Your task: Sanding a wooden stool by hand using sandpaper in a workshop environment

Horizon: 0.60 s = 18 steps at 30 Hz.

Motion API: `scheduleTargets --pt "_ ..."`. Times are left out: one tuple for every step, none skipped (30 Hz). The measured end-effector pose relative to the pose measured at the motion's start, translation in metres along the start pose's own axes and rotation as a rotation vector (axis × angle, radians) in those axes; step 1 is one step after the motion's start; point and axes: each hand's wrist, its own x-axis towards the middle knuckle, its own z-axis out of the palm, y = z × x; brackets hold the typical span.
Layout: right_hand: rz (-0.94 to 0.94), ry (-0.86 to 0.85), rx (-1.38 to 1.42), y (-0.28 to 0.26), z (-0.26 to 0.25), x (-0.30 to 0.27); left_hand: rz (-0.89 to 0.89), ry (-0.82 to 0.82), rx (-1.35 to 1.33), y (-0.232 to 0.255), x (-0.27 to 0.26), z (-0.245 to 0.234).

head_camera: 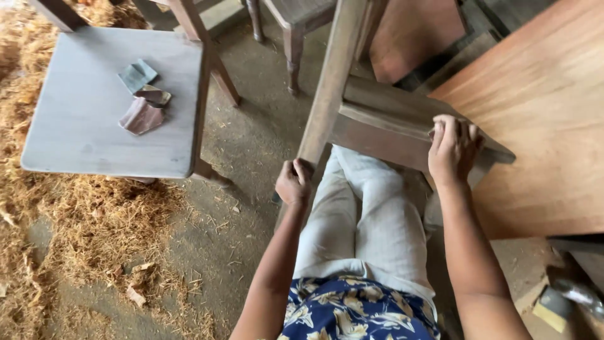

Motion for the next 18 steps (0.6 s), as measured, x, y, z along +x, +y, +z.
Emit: scheduleTargets --pt "-0.013 0.010 0.009 -0.014 0.009 0.009 -0.005 0.018 -0.004 -0.002 0.003 0.002" --pt "-0.048 0.029 0.065 -0.028 0.018 0.015 0.014 0.018 0.007 -0.006 0.004 0.003" --pt "-0.083 0.048 0.122 -0.042 0.026 0.020 0.032 0.019 0.018 -0.008 0.004 0.005" --pt "-0.084 0.051 0.132 -0.065 0.032 0.032 0.032 0.028 0.023 -0.010 0.006 0.007" --pt "-0.115 0.094 0.126 -0.088 0.038 0.043 0.040 0.034 0.032 -0.012 0.006 0.009" --pt "-0.144 0.134 0.119 -0.109 0.042 0.052 0.048 0.038 0.041 -0.013 0.004 0.011" --pt "-0.144 0.135 0.127 -0.125 0.052 0.057 0.046 0.044 0.047 -0.015 0.004 0.009" --pt "-0.203 0.156 0.083 -0.138 0.061 0.063 0.054 0.050 0.033 -0.015 0.004 0.009" --pt "-0.262 0.177 0.038 -0.150 0.071 0.069 0.062 0.056 0.020 -0.014 0.003 0.010" --pt "-0.256 0.175 0.036 -0.144 0.074 0.064 0.066 0.051 0.022 -0.015 0.001 0.009" --pt "-0.258 0.127 -0.006 -0.139 0.079 0.059 0.069 0.017 0.042 -0.016 -0.001 0.008" --pt "-0.254 0.086 -0.050 -0.137 0.085 0.058 0.081 -0.014 0.061 -0.017 0.004 0.007" --pt "-0.242 0.091 -0.054 -0.116 0.070 0.051 0.094 -0.016 0.061 -0.021 0.007 0.006" --pt "-0.045 -0.143 0.057 -0.093 0.054 0.040 0.086 -0.024 0.080 -0.024 0.004 0.005" --pt "0.156 -0.373 0.168 -0.071 0.038 0.029 0.079 -0.033 0.099 -0.028 0.001 0.004" --pt "0.162 -0.390 0.161 -0.052 0.029 0.020 0.072 -0.051 0.104 -0.028 0.000 0.002" --pt "0.081 -0.259 0.076 -0.032 0.020 0.011 0.083 -0.047 0.126 -0.028 -0.001 -0.001" --pt "-0.007 -0.117 -0.009 -0.010 0.013 0.008 0.097 -0.034 0.140 -0.023 0.002 0.002"
